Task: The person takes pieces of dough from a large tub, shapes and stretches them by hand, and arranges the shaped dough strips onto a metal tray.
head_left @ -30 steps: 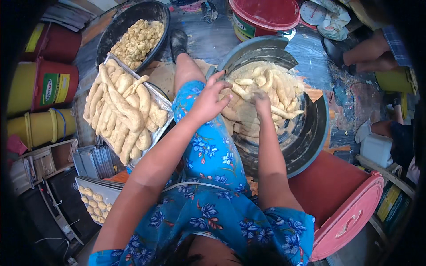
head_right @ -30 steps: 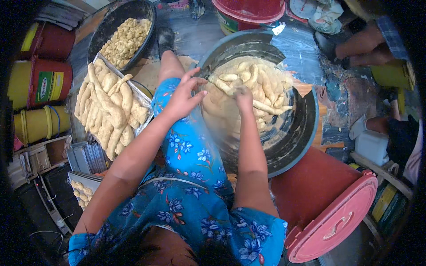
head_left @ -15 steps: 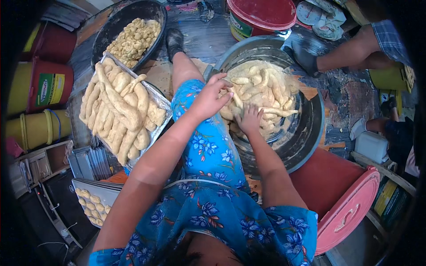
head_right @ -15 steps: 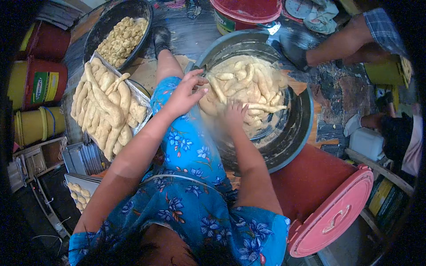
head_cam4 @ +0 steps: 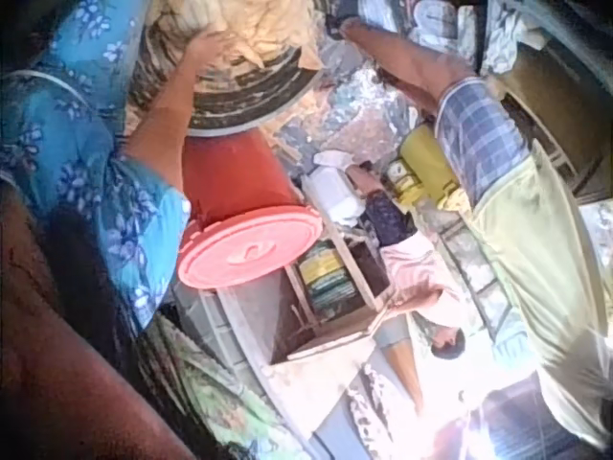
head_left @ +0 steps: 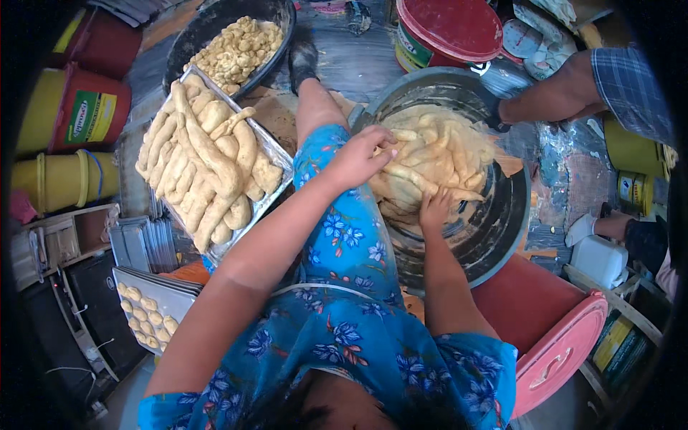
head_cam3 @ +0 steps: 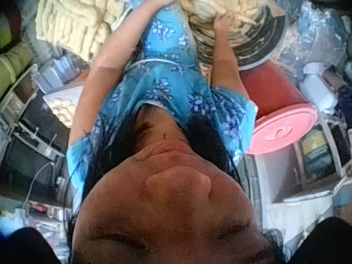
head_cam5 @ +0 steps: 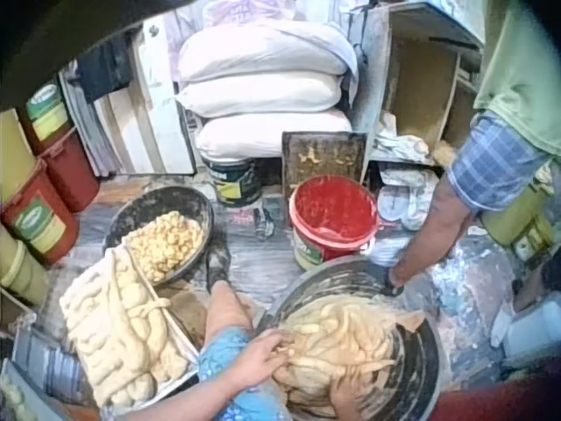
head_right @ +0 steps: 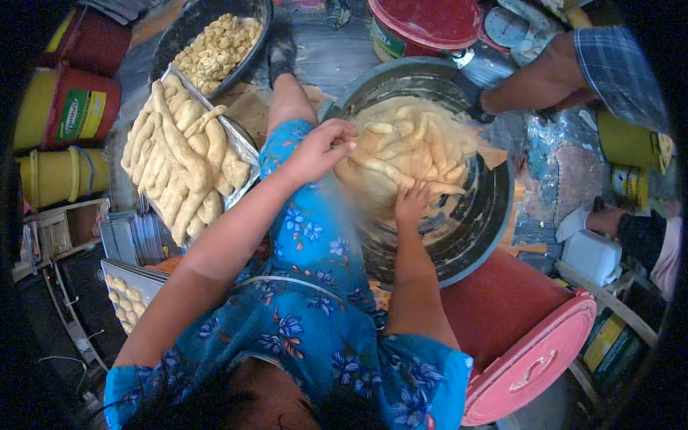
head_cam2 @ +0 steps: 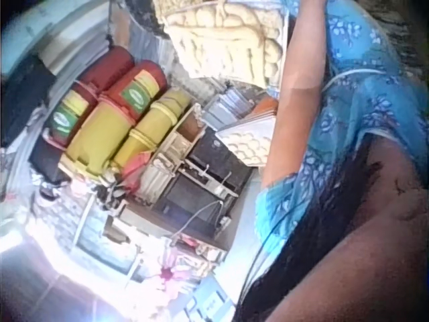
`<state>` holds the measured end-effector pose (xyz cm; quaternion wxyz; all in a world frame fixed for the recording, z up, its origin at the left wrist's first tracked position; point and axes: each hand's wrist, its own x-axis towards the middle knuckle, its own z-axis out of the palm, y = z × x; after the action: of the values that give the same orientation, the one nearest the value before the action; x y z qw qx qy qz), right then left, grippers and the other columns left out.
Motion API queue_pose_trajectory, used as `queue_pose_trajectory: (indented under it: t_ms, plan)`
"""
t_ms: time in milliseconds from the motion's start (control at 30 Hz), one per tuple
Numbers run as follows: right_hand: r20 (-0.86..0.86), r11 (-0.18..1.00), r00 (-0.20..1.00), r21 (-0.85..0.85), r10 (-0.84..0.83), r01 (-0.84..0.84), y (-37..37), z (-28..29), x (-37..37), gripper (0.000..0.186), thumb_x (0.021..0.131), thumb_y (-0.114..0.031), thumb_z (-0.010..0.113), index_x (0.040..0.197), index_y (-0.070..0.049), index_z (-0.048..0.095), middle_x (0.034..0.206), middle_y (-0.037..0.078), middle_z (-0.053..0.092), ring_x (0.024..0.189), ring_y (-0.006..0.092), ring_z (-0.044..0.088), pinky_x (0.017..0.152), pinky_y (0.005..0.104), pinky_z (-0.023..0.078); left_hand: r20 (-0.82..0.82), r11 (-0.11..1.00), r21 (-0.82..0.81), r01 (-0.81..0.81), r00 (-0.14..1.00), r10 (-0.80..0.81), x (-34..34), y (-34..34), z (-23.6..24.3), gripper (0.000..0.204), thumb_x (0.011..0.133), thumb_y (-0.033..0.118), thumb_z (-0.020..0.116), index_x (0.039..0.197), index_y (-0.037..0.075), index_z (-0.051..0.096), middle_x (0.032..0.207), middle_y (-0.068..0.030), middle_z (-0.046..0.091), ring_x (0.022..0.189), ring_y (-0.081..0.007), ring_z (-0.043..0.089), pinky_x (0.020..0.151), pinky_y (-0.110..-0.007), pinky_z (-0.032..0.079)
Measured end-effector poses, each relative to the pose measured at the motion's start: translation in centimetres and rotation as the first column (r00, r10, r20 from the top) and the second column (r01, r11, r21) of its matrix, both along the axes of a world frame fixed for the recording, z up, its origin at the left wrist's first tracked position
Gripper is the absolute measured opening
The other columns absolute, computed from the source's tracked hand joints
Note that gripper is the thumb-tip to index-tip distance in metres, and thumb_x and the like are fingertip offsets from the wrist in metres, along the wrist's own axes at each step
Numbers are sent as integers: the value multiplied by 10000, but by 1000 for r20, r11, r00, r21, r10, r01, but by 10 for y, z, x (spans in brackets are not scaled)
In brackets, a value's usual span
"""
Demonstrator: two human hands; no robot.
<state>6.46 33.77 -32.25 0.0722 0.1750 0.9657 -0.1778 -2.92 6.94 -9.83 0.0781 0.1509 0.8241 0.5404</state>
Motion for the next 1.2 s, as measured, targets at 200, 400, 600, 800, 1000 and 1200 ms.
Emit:
queue_pose_trajectory:
  t_ms: [200,400,600,800,1000,1200]
  plan:
    - [295,979,953,205,-67,6,61,33,89,523,796,-362,544,1226,-79,451,1341,179,323,1228,355,303,966,550,244,70,1000,13,12,997,-13,0,2,10,262,829,181,565,997,-21,561,915,-115,577,851,-195,568,760,-304,451]
    - [-353,960,895,43,273,-276,-41,58,-43,620,770,-264,586,1315,-101,341,1344,182,323,1280,321,238,1040,511,132,123,998,61,-24,992,16,6,-6,13,264,828,176,567,1006,-19,563,896,-103,597,814,-171,561,730,-292,445]
    - [41,852,886,256,463,-457,-94,36,-84,615,841,-409,402,1360,-109,268,1426,137,205,1320,291,185,1034,572,32,150,993,114,1,989,-19,6,-2,21,251,827,157,562,1007,-18,562,908,-93,599,809,-154,554,728,-289,444]
    - [417,547,507,28,754,-837,-106,48,16,649,853,-471,328,1392,-137,188,1455,89,131,1333,263,153,1005,613,64,180,987,160,-13,984,-17,4,-4,9,229,829,134,561,1004,-13,561,920,-67,601,818,-131,544,738,-276,438]
    - [56,709,719,135,692,-693,-67,27,-5,623,832,-418,431,1379,-204,224,1447,73,166,1325,272,170,982,628,115,223,984,178,5,974,-45,4,-5,12,233,836,134,562,1015,-15,556,935,-71,602,854,-127,542,768,-263,429]
    - [83,829,890,334,448,-449,-102,58,-111,526,829,-337,459,1324,-195,352,1398,78,294,1308,247,229,974,668,31,241,984,177,-22,970,-22,5,-10,11,241,831,130,566,1022,-16,553,938,-64,605,860,-130,542,781,-265,427]
